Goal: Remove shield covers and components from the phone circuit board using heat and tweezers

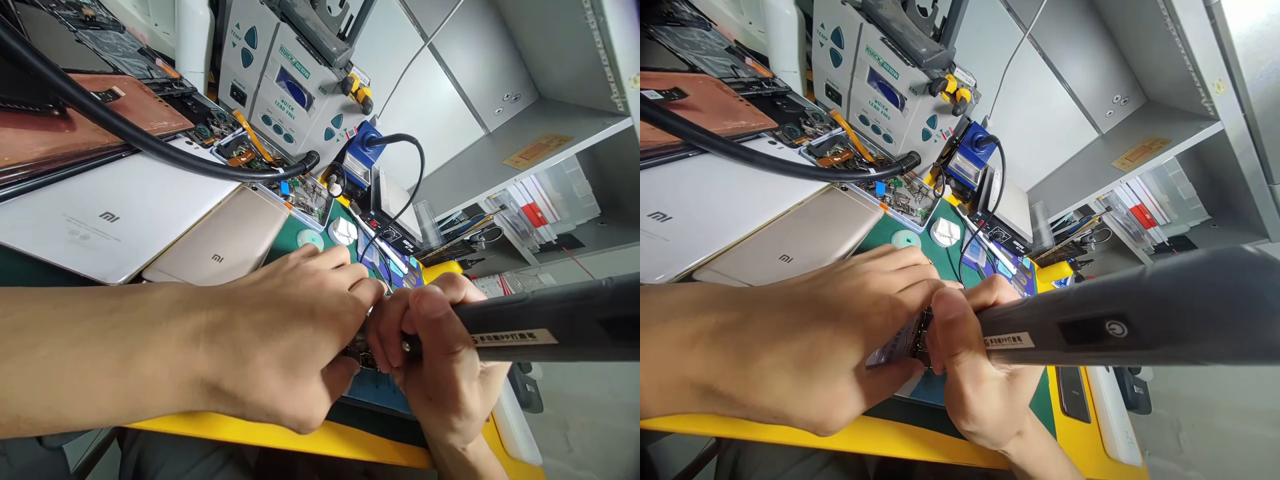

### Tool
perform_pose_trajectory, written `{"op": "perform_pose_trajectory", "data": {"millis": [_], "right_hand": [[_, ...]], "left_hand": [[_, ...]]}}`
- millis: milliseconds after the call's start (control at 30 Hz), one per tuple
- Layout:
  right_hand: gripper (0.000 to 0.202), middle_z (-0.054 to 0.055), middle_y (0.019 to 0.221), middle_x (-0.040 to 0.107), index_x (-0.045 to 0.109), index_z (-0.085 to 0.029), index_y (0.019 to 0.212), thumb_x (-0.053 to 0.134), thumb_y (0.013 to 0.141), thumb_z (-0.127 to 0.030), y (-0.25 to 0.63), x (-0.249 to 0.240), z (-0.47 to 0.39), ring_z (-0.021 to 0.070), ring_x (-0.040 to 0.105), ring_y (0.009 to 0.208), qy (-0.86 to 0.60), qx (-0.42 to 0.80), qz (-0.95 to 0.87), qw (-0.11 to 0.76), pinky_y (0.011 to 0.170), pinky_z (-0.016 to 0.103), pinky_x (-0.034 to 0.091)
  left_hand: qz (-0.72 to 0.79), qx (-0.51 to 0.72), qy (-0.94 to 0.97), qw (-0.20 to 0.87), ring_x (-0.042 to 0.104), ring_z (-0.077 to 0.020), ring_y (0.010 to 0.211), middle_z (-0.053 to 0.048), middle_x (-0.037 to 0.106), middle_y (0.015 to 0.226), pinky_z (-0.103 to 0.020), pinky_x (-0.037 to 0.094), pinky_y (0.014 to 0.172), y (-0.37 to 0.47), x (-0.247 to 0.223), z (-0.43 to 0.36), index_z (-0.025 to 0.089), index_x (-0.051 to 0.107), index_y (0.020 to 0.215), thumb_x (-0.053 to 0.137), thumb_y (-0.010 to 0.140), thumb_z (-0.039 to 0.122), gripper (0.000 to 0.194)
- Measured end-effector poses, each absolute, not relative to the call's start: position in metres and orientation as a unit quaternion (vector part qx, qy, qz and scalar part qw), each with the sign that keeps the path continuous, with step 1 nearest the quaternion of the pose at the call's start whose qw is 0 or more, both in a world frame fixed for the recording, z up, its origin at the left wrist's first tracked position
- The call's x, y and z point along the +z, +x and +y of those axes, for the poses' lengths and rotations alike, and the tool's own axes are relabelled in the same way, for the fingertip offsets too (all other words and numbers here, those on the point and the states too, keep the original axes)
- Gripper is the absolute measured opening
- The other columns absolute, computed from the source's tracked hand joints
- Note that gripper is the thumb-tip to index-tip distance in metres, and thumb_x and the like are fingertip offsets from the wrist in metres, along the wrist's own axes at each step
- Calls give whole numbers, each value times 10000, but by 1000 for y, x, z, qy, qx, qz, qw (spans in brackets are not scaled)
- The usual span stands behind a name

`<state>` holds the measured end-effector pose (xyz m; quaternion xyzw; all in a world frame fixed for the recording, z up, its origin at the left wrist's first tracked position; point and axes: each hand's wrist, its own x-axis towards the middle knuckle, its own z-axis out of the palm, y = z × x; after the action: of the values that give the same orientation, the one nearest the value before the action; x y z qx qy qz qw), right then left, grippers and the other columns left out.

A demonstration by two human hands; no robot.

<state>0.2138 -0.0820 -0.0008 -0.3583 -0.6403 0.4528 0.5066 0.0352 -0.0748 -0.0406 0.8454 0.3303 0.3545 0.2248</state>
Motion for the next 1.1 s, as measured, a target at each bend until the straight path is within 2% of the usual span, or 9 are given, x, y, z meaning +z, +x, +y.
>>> {"op": "perform_pose_trajectory", "data": {"millis": [333, 500, 633, 733, 900, 1000, 1100], "right_hand": [[421, -55, 455, 493, 549, -216, 677, 662, 1077, -145, 209, 3, -74, 97, 423, 389, -309, 451, -686, 479, 386, 198, 385], [406, -54, 465, 507, 554, -220, 686, 684, 1064, -151, 209, 1, -75, 101, 448, 393, -315, 440, -680, 495, 404, 208, 403], [416, -58, 442, 494, 531, -230, 649, 696, 1022, -151, 207, 3, -75, 98, 423, 371, -329, 452, -668, 491, 371, 197, 379], [425, -61, 435, 498, 514, -231, 617, 727, 975, -146, 207, 5, -75, 92, 406, 345, -344, 441, -646, 519, 343, 197, 348], [420, -73, 419, 451, 502, -233, 643, 637, 1029, -136, 212, 5, -76, 80, 340, 317, -340, 462, -629, 525, 332, 209, 284], [426, -73, 422, 458, 495, -240, 650, 660, 1034, -157, 216, 5, -79, 87, 342, 336, -352, 481, -631, 497, 340, 223, 296], [412, -71, 442, 471, 499, -252, 671, 663, 1039, -165, 219, 6, -82, 102, 360, 366, -345, 492, -642, 476, 355, 234, 324]], "left_hand": [[320, 339, 852, 238, 588, -247, 973, -32, 674, 996, -402, 437, 823, 35, -40, -71, 223, 639, 978, 799, 825, 241, 222], [326, 341, 848, 242, 592, -244, 970, -23, 683, 991, -393, 427, 800, 36, -39, -71, 227, 642, 982, 825, 807, 231, 254], [323, 338, 851, 239, 601, -246, 975, -27, 690, 980, -383, 427, 804, 35, -37, -72, 230, 634, 955, 817, 818, 228, 229], [331, 314, 860, 230, 606, -251, 987, -31, 689, 989, -383, 437, 808, 31, -33, -71, 232, 645, 969, 825, 841, 263, 223], [331, 276, 876, 218, 602, -234, 924, -22, 678, 1000, -378, 431, 769, 25, -27, -68, 247, 647, 965, 848, 836, 330, 253], [326, 277, 879, 211, 590, -222, 893, -11, 672, 963, -361, 408, 732, 25, -27, -67, 251, 619, 935, 846, 814, 282, 259], [313, 271, 885, 210, 581, -208, 885, 0, 676, 932, -331, 378, 693, 24, -27, -65, 247, 582, 904, 820, 781, 169, 279]]}}
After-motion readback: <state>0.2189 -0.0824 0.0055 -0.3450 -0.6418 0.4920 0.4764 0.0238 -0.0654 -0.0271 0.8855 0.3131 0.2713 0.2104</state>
